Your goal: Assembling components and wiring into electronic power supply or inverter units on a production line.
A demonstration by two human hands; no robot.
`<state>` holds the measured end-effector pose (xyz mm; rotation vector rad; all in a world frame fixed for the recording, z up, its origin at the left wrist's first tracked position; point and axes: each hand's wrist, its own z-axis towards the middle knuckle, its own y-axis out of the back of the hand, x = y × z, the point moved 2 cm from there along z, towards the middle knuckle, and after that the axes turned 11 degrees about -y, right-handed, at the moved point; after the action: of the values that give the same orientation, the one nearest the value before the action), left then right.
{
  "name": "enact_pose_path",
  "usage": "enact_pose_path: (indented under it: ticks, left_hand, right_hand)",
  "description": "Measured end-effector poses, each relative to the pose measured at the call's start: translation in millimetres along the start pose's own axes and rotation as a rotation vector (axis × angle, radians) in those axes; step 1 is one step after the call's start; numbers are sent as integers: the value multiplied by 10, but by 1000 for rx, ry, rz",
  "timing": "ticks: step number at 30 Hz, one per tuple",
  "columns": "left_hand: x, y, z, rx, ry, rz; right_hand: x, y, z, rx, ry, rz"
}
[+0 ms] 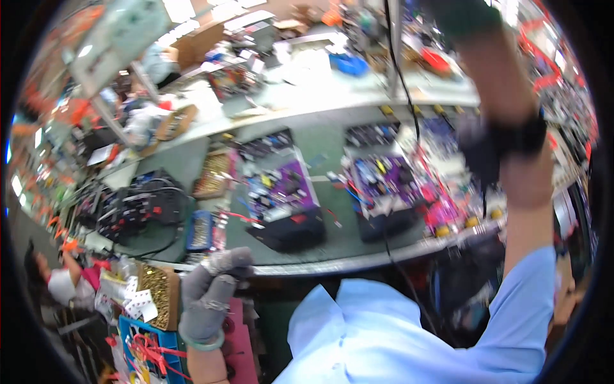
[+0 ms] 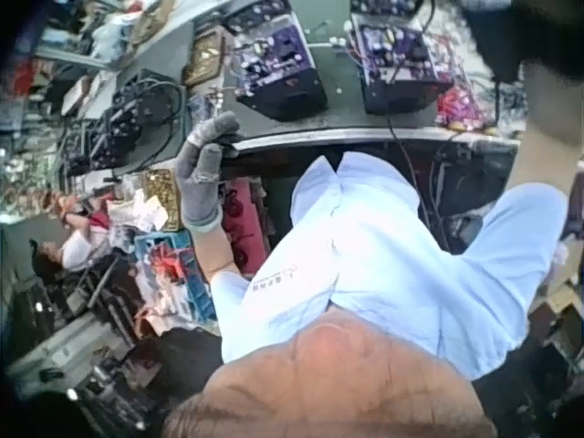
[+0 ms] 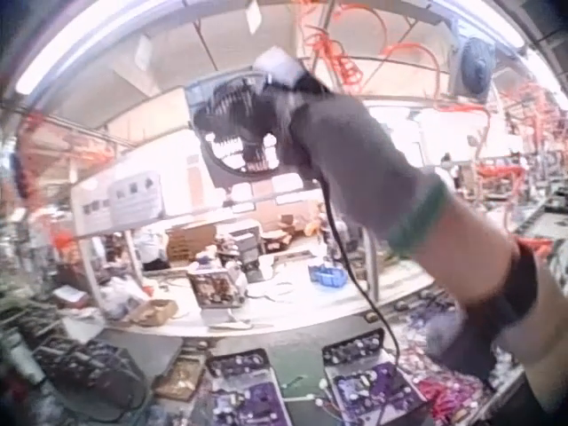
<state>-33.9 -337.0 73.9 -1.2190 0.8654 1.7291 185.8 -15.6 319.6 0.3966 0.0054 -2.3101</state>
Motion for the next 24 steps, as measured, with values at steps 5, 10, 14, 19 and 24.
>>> enact_pose_path:
  ticks: [5,10,14,19,24]
  left_hand:
    - [-138,-116,190,-214,-386,-359]
    - [-1,-198,0,-57,-327,-321]
    - [240,-50,-249,-147,-221,13]
    - [400,35,-409,-437,-218,256]
    - [341,6,-247,-481,-294,200]
  right_hand:
    - [1787,336,-1281,792,-801,1453]
    - [2615,417,-1829,1004,-1214,1851]
    - [2919,424,-2254,1092,-1382,1948]
    - [3085,360,-2267,1150,-1301,2035]
    - [2853,165,-1891,1138,-1168,2008]
